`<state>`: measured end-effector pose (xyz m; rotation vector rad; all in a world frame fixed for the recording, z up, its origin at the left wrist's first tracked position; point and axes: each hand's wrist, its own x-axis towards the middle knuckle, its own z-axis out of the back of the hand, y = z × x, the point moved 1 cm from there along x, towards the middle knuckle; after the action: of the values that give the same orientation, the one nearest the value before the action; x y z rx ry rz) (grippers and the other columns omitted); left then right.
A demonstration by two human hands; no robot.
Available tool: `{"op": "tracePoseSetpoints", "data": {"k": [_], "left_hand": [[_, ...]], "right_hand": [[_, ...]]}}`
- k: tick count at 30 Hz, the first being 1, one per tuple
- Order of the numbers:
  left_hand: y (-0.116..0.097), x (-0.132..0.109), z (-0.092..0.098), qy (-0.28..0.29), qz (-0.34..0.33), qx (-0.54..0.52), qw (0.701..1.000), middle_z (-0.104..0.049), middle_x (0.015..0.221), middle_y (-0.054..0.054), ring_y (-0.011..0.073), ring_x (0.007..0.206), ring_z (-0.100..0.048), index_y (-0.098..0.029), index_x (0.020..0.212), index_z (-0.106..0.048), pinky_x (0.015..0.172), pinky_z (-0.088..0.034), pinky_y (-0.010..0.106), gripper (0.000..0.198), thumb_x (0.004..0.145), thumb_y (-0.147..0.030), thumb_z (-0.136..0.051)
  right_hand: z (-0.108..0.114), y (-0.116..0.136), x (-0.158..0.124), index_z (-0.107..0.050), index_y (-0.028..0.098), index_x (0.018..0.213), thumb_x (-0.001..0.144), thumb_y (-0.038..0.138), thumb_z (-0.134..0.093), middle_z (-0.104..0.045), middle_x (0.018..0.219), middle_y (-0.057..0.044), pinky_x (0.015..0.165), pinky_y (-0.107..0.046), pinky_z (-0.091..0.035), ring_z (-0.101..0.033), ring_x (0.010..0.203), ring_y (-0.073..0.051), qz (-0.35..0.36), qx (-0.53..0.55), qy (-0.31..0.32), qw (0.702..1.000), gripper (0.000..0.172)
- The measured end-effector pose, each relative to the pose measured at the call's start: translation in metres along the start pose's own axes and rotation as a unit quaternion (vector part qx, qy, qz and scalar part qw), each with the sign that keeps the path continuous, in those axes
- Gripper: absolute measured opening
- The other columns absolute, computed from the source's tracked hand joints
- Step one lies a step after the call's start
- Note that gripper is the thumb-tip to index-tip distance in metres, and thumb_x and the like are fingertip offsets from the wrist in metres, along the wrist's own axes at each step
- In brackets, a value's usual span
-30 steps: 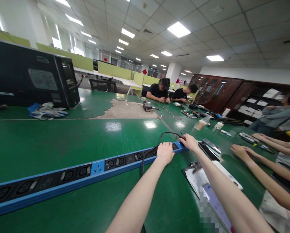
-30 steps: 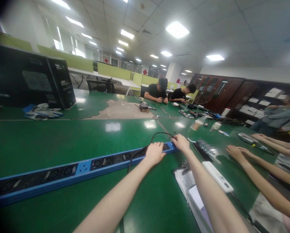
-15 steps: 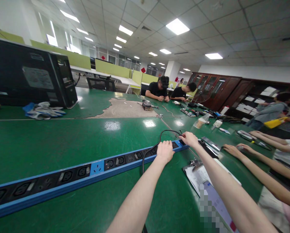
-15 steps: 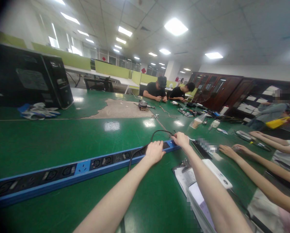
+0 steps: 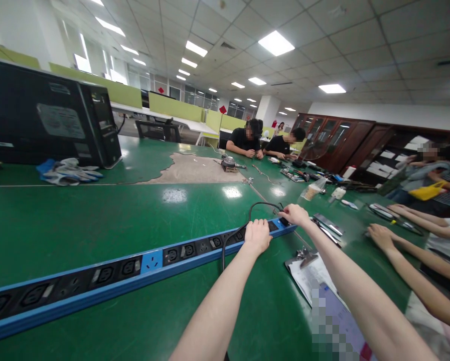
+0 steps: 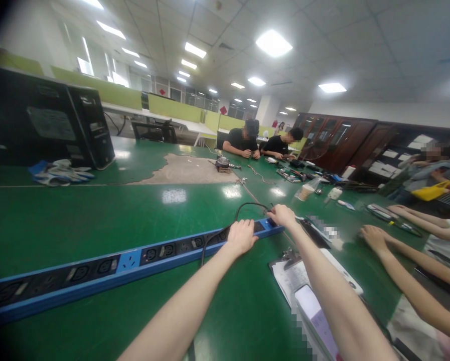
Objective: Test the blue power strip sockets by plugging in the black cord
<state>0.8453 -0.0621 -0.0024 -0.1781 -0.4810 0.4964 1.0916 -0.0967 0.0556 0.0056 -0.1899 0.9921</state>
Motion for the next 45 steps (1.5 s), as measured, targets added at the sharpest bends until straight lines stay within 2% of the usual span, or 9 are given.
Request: {"op": "tracePoseSetpoints", "data": {"k": [4,11,15,20,25,31,37,40,45], "left_hand": [[0.001,-0.001,0.000,-0.001,-0.001,0.004,1.000,-0.064,0.117,0.017,0.0294,0.109,-0.058,-0.012,0.132,-0.052,0.091,-0.043,0.041,0.059,0.089,-0.050,-0.064],[0.002,0.000,-0.003,-0.008,0.001,0.016,1.000,-0.063,0.119,0.017,0.0284,0.109,-0.056,-0.012,0.134,-0.050,0.092,-0.042,0.040,0.059,0.090,-0.050,-0.061],[0.003,0.002,-0.002,-0.006,-0.002,0.013,1.000,-0.063,0.117,0.016,0.0287,0.109,-0.056,-0.013,0.133,-0.051,0.091,-0.043,0.040,0.060,0.089,-0.051,-0.062],[0.004,0.001,-0.003,-0.011,-0.005,0.008,1.000,-0.063,0.117,0.016,0.0287,0.109,-0.056,-0.013,0.132,-0.052,0.092,-0.042,0.040,0.059,0.088,-0.051,-0.063],[0.005,0.000,-0.004,-0.017,-0.006,0.009,1.000,-0.063,0.117,0.017,0.0290,0.110,-0.056,-0.012,0.133,-0.052,0.092,-0.042,0.040,0.058,0.090,-0.050,-0.061],[0.005,-0.001,-0.006,-0.018,-0.009,0.012,1.000,-0.062,0.121,0.018,0.0295,0.112,-0.054,-0.009,0.137,-0.049,0.095,-0.041,0.041,0.061,0.091,-0.048,-0.060],[0.005,0.002,-0.005,-0.010,-0.011,0.013,1.000,-0.063,0.119,0.019,0.0302,0.112,-0.055,-0.009,0.137,-0.049,0.094,-0.042,0.042,0.063,0.089,-0.047,-0.062],[0.006,0.002,-0.005,-0.011,-0.013,0.015,1.000,-0.062,0.120,0.019,0.0301,0.113,-0.055,-0.009,0.136,-0.050,0.094,-0.043,0.041,0.062,0.089,-0.048,-0.062],[0.005,0.002,-0.007,-0.008,-0.028,0.018,0.999,-0.062,0.121,0.018,0.0297,0.117,-0.054,-0.011,0.135,-0.050,0.101,-0.041,0.042,0.058,0.091,-0.047,-0.059]], "right_hand": [[0.000,0.000,-0.003,-0.072,0.023,0.070,0.083,0.058,-0.063,-0.072,0.077,-0.010,0.072,-0.030,-0.047,-0.069,0.082,-0.025,0.002,0.004,0.000,1.000,0.039],[0.020,0.000,0.017,-0.072,0.020,0.067,0.080,0.064,-0.063,-0.066,0.060,-0.002,0.059,-0.022,-0.043,-0.065,0.064,-0.018,0.057,0.065,0.135,0.987,0.047],[0.018,0.001,0.003,-0.071,0.022,0.075,0.086,0.063,-0.057,-0.071,0.073,-0.004,0.064,-0.023,-0.043,-0.066,0.075,-0.019,0.067,0.017,0.067,0.995,0.045],[-0.006,0.005,-0.025,-0.067,0.022,0.097,0.097,0.061,-0.040,-0.072,0.102,-0.010,0.075,-0.030,-0.045,-0.068,0.092,-0.024,0.044,-0.062,-0.014,0.997,0.047],[-0.027,0.004,-0.032,-0.051,0.019,0.125,0.103,0.057,-0.022,-0.073,0.092,-0.013,0.081,-0.038,-0.044,-0.070,0.090,-0.029,0.030,-0.113,-0.025,0.993,0.053],[-0.021,-0.013,-0.007,-0.057,0.024,0.114,0.102,0.059,-0.026,-0.074,0.101,-0.010,0.075,-0.032,-0.044,-0.070,0.093,-0.028,0.116,-0.106,-0.002,0.988,0.048],[-0.025,-0.016,-0.016,-0.060,0.025,0.113,0.101,0.058,-0.034,-0.074,0.100,-0.007,0.071,-0.028,-0.043,-0.069,0.088,-0.024,0.132,-0.065,-0.017,0.989,0.044],[0.007,-0.026,0.000,-0.064,0.022,0.106,0.102,0.056,-0.031,-0.074,0.098,-0.008,0.072,-0.028,-0.044,-0.068,0.085,-0.023,0.139,-0.025,-0.047,0.989,0.048],[0.134,-0.039,0.063,-0.070,0.019,0.107,0.096,0.065,-0.039,-0.073,0.100,-0.011,0.073,-0.030,-0.045,-0.066,0.086,-0.023,0.143,-0.055,-0.100,0.983,0.056]]}}
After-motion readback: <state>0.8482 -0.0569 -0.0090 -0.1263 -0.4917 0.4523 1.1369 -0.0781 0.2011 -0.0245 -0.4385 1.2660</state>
